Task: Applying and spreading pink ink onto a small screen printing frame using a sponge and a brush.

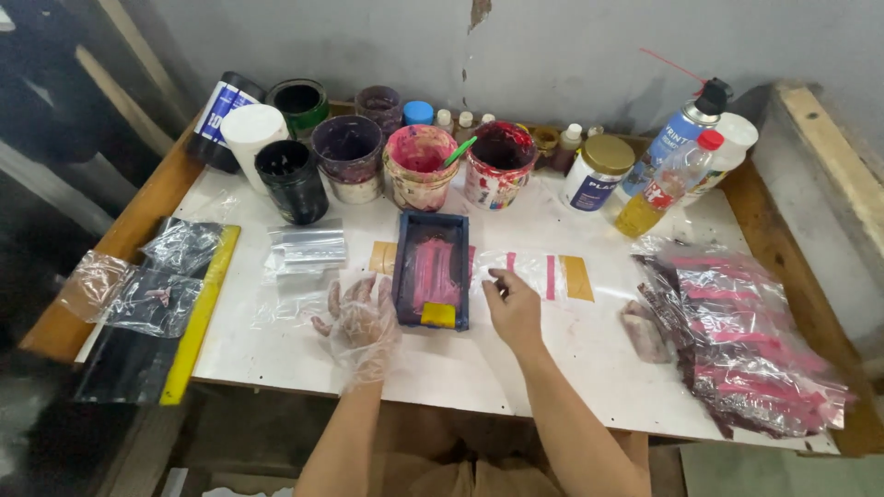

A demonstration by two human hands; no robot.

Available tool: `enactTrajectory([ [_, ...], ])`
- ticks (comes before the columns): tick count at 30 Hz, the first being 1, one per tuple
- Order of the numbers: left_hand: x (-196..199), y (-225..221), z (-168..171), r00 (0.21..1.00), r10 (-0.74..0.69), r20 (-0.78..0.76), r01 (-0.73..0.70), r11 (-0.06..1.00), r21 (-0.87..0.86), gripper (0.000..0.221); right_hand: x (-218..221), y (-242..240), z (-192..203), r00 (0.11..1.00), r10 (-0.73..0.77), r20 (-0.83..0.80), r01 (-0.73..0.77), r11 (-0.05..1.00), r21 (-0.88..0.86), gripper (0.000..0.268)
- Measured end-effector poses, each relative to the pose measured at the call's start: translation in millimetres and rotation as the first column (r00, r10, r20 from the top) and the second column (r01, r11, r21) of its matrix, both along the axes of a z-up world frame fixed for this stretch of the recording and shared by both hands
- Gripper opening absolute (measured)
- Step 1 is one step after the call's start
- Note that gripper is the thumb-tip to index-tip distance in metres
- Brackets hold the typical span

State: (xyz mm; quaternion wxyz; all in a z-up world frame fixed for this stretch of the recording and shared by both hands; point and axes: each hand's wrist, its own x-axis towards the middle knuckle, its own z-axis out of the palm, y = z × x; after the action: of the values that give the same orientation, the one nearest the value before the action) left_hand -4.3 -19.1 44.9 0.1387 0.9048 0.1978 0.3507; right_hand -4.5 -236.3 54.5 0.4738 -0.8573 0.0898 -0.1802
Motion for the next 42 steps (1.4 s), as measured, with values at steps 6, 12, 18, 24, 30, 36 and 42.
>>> enactTrajectory([
  [6,9,2,-16,1.000,0.027,0.007,-0.027,0.999,0.033,0.032,64,2,73,0.967,0.012,0.255,-0.016,1.000,0.013,0.031],
  [12,1,-1,0,0.988,-0.016,-0.153,0.009,0.999,-0.050,0.037,151,12,96,0.984,-0.057,0.168,0.053,0.998,0.028,0.056],
  [18,1,4,22,0.975,0.026,-0.221,-0.028,1.000,-0.005,0.038,203,27,98,0.990,-0.050,0.132,0.059,0.996,-0.063,0.045],
  [24,2,26,51,0.416,-0.245,-0.876,0.286,0.949,-0.130,0.070,217,28,119,0.996,0.082,0.024,-0.080,0.995,-0.062,0.037],
  [30,22,22,72,0.565,-0.262,-0.783,0.145,0.965,-0.219,0.053,220,16,123,0.990,0.124,0.069,-0.114,0.984,-0.137,0.036],
  [36,76,-10,147,0.972,-0.233,-0.001,0.213,0.891,-0.402,0.024,219,14,101,0.987,0.137,0.083,-0.125,0.983,-0.133,0.028],
  [42,237,-9,36,0.866,-0.399,-0.303,-0.125,0.414,-0.902,0.056,208,15,115,0.993,0.104,0.054,-0.098,0.990,-0.105,0.028],
])
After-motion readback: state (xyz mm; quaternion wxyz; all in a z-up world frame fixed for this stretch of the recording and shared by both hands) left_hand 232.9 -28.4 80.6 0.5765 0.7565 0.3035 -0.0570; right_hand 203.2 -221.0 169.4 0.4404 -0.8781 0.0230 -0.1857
